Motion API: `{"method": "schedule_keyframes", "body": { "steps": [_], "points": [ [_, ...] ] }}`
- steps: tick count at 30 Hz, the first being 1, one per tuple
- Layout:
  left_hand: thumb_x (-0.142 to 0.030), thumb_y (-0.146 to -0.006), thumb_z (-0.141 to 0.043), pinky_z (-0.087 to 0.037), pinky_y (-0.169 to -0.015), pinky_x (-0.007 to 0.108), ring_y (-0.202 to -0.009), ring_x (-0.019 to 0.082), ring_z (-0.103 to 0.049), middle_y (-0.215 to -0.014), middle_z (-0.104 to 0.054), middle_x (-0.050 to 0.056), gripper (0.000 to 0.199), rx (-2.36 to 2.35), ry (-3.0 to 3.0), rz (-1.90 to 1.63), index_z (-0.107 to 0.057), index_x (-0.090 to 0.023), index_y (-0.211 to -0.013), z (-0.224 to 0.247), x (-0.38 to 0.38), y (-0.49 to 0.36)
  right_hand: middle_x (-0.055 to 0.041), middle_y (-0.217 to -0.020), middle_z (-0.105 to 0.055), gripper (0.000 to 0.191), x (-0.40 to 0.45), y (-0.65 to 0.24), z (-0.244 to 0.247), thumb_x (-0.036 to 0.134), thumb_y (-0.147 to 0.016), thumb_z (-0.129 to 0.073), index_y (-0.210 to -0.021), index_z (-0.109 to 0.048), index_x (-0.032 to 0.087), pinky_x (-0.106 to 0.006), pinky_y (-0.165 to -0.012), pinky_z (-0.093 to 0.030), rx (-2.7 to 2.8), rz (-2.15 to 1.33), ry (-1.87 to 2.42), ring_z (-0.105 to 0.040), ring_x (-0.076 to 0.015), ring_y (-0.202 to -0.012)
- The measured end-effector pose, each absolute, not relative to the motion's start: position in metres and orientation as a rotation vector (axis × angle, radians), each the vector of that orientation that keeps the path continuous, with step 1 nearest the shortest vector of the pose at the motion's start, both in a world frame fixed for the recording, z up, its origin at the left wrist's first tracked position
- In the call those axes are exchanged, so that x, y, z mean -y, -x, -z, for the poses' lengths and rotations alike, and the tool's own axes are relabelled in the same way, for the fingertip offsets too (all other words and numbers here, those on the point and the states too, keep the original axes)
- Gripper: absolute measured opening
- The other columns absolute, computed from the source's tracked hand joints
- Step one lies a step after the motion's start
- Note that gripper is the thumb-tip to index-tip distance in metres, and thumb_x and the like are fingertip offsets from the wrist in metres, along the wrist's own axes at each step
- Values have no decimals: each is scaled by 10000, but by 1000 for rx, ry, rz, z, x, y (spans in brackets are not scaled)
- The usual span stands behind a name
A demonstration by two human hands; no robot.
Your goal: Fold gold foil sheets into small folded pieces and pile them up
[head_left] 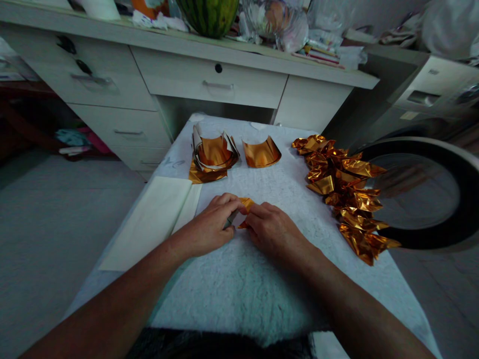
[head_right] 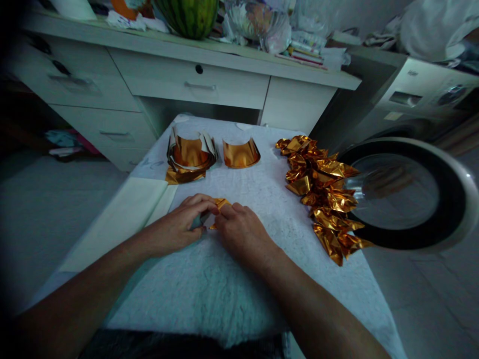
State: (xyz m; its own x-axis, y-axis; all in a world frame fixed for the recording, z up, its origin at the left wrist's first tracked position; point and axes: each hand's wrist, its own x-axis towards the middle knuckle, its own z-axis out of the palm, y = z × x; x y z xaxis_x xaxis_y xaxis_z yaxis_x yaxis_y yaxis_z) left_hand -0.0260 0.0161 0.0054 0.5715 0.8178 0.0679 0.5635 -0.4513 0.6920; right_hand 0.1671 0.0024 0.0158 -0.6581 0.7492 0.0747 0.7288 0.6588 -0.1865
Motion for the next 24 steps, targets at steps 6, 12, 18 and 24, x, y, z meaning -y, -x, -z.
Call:
{"method": "schedule_keyframes", "body": {
  "steps": [6, 12, 18, 24],
  "points": [
    [-3, -626, -464, -409, -1078, 448, -1221, 226, -494, -1225, -574, 42, 586, -1122, -2135, -596, -524, -248, -1155, -5, -16, 26, -84, -889, -651, 186, 1, -166, -8, 119, -919, -513, -867, -689, 149, -348, -711, -400, 2749, -94, 1221, -537, -194, -776],
    [13, -629, -474, -412, -1066, 456, -1205, 238, -503, -1247, -583, 49, 624, -1166, -2155, -601, -517, -233, -1201, -8, -15, 24, -96, -895, -645, 206, 0, -166, -9, 131, -930, -488, -878, -686, 143, -348, -715, -414, 2749, -81, 1249, -543, -197, -772],
    [-41, -708, -548, -447, -986, 446, -1125, 254, -531, -1154, -625, 36, 469, -1213, -2231, -626, -540, -243, -1131, -9, -17, 24, -111, -917, -646, 175, -4, -168, -16, 103, -903, -482, -967, -643, 127, -340, -741, -449, 2713, -209, 1287, -554, -209, -808],
    [-29, -730, -534, -481, -840, 380, -955, 219, -587, -986, -631, 24, 300, -1289, -2262, -728, -545, -229, -953, -6, -18, 24, -73, -845, -624, 162, -6, -175, -26, 50, -837, -491, -883, -611, 149, -304, -721, -442, 2651, -393, 1289, -549, -183, -772]
  ]
}}
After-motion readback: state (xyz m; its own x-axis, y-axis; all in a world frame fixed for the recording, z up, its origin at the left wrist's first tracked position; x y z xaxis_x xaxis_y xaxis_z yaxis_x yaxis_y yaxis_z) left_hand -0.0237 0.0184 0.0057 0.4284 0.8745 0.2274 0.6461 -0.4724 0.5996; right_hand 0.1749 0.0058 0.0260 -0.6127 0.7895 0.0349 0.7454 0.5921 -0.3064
